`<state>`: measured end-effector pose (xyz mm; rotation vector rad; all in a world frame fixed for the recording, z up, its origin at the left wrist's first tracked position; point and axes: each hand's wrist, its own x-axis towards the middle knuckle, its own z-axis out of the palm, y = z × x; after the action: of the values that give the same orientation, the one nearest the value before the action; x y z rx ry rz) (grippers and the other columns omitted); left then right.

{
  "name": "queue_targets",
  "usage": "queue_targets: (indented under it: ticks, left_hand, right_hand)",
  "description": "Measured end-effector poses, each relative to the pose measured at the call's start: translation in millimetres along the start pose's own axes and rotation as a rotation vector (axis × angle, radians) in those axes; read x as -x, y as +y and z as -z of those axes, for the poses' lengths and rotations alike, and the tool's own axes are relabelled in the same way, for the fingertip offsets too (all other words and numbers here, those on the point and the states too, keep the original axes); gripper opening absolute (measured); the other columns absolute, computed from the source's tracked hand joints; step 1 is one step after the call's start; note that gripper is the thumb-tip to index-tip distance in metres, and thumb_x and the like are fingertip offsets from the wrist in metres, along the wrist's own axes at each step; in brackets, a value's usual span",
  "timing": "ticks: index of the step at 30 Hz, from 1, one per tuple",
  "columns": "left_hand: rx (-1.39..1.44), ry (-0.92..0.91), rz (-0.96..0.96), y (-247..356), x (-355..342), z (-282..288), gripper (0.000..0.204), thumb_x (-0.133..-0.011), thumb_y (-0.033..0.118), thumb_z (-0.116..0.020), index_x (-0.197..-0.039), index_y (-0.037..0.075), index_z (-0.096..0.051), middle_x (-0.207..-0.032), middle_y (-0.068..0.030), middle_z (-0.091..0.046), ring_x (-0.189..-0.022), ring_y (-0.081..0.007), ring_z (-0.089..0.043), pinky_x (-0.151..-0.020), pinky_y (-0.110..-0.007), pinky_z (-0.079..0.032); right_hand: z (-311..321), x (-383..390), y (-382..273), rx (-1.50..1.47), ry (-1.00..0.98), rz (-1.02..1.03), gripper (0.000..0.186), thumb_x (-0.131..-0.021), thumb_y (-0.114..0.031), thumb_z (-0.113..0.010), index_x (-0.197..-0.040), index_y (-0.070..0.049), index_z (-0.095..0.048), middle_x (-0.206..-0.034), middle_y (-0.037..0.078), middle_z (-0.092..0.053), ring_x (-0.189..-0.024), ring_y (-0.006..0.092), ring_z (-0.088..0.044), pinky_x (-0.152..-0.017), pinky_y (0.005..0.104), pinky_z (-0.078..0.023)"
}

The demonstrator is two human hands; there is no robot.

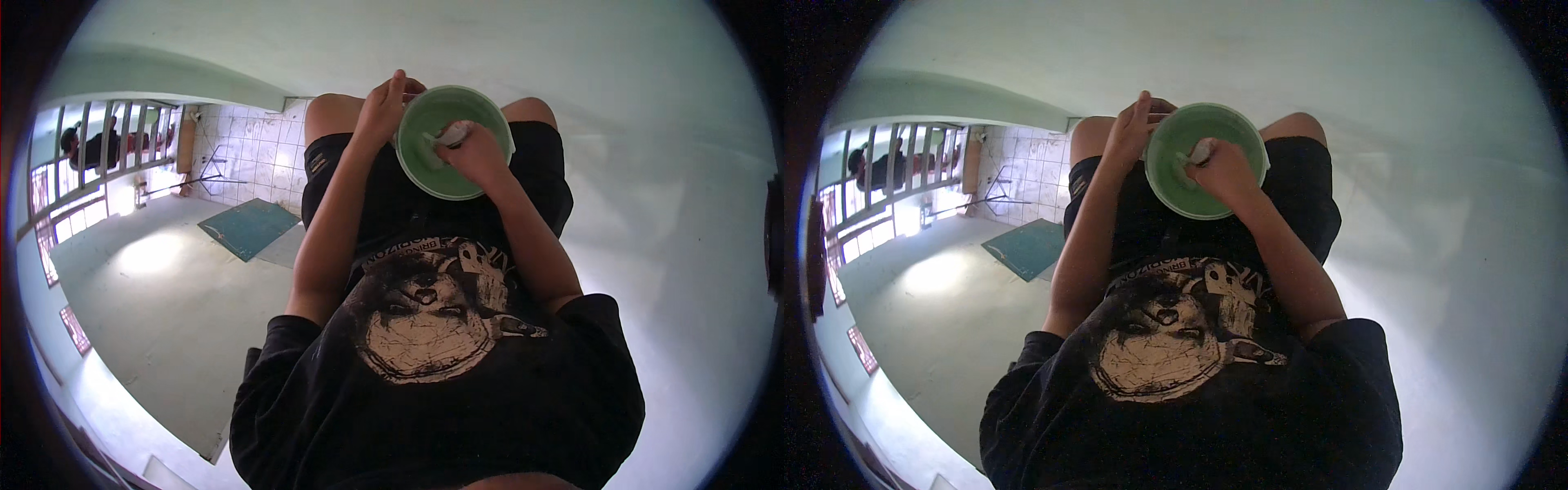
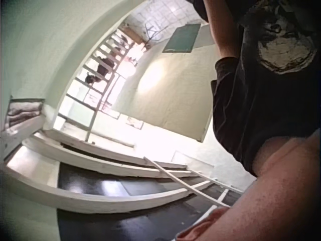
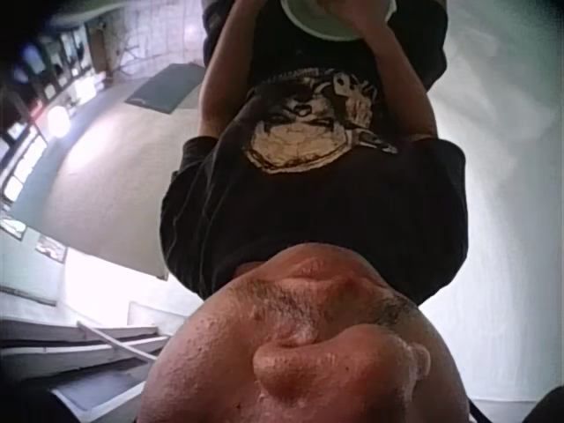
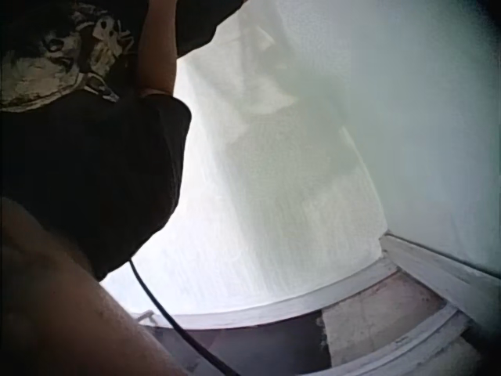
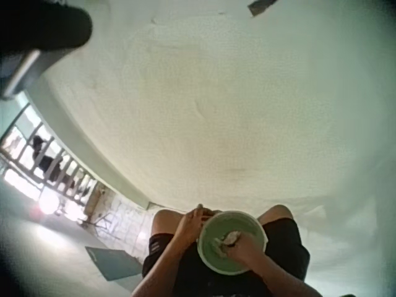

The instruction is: The person dips a paintbrush into a bucket of paint and applies the paint to the ceiling with the brush.

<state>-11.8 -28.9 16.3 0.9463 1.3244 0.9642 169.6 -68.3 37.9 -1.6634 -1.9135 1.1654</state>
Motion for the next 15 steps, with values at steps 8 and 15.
queue_targets:
  ticks: [8, 15]
  left_hand:
    - [-0.205, 0.113, -0.192, -7.2, 25.0, -8.7, 0.057, -0.101, 0.04, -0.028, -0.103, -0.003, -0.065, -0.095, -0.0142, -0.068, -0.092, -0.0217, -0.064, -0.084, -0.032, -0.048]
    - [-0.011, 0.091, -0.193, -3.1, 32.2, -9.0, 0.059, -0.102, 0.039, -0.028, -0.107, -0.01, -0.061, -0.099, -0.0163, -0.066, -0.093, -0.0208, -0.063, -0.085, -0.031, -0.049]
  right_hand:
    - [-10.8, -1.4, 0.6, -0.101, -0.163, -0.015, 0.028, -0.072, -0.02, -0.071, -0.091, 0.0, -0.064, -0.082, 0.014, -0.068, -0.076, 0.0256, -0.067, -0.07, 0.0351, -0.051]
    - [-7.1, -5.7, 1.8, -0.214, -0.197, -0.141, 0.028, -0.071, -0.018, -0.072, -0.091, 0.0, -0.064, -0.083, 0.013, -0.067, -0.076, 0.0243, -0.067, -0.068, 0.0338, -0.052]
